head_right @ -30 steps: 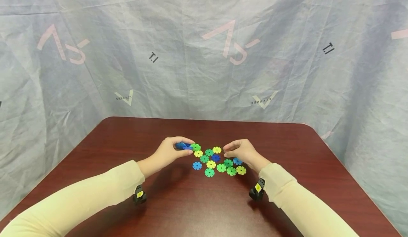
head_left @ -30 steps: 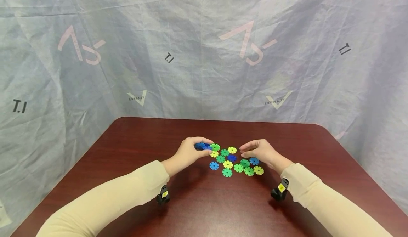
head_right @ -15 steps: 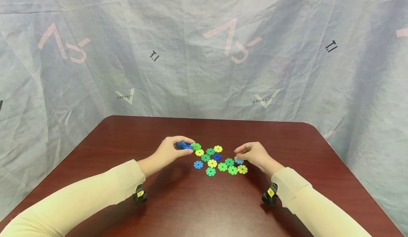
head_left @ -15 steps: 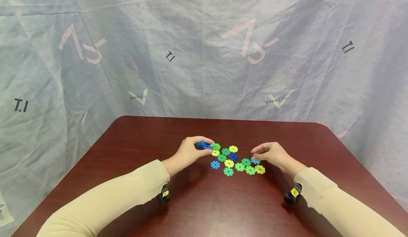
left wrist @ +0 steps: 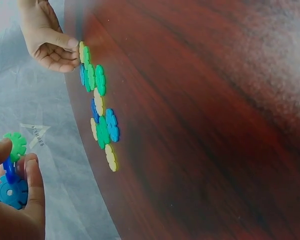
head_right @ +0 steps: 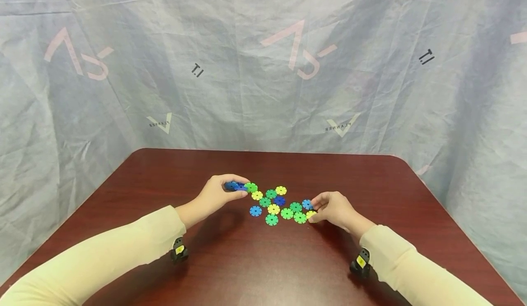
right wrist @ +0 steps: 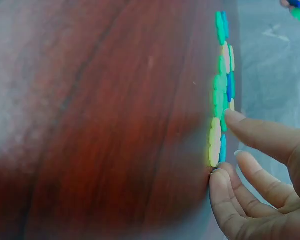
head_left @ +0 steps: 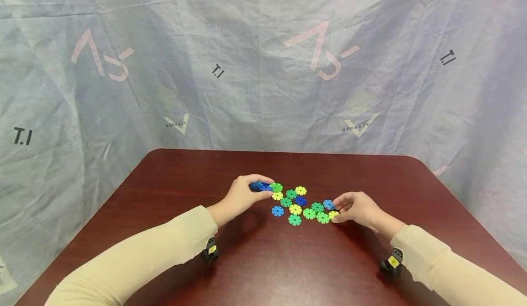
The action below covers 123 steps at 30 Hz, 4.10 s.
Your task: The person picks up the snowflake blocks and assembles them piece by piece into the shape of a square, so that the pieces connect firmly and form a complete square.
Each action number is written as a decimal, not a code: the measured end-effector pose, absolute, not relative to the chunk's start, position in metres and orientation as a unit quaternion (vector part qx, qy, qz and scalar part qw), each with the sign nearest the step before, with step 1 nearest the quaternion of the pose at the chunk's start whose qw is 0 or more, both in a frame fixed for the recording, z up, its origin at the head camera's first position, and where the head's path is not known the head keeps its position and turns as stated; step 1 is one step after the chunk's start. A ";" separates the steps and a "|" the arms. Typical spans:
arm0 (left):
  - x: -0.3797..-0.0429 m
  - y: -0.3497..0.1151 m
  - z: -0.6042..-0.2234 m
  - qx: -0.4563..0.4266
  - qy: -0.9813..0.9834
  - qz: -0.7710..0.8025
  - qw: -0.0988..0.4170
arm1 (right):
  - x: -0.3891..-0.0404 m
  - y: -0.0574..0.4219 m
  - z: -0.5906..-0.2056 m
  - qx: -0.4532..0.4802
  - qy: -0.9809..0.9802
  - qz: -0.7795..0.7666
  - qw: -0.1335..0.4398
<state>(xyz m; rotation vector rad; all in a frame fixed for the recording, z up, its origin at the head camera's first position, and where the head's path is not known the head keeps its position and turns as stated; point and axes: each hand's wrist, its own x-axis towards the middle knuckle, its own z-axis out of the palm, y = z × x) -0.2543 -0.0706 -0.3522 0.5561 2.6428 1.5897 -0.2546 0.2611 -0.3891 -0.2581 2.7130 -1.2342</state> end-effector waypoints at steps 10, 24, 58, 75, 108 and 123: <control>-0.254 -0.071 -0.352 0.168 0.848 0.502 0.005 | -0.248 0.258 -0.393 -0.068 0.916 -0.391 0.066; -0.256 -0.070 -0.354 0.161 0.847 0.506 0.014 | -0.251 0.266 -0.388 -0.086 0.865 -0.480 0.118; -0.249 -0.063 -0.353 0.179 0.833 0.523 0.024 | -0.244 0.224 -0.357 -0.056 0.669 -0.703 0.234; -0.250 -0.054 -0.349 0.193 0.818 0.542 0.006 | -0.243 0.183 -0.343 -0.030 0.659 -0.724 0.200; -0.250 -0.050 -0.350 0.175 0.821 0.544 0.012 | -0.248 0.173 -0.337 -0.051 0.647 -0.731 0.209; -0.246 -0.050 -0.346 0.192 0.831 0.522 -0.001 | -0.246 0.169 -0.327 -0.028 0.675 -0.710 0.199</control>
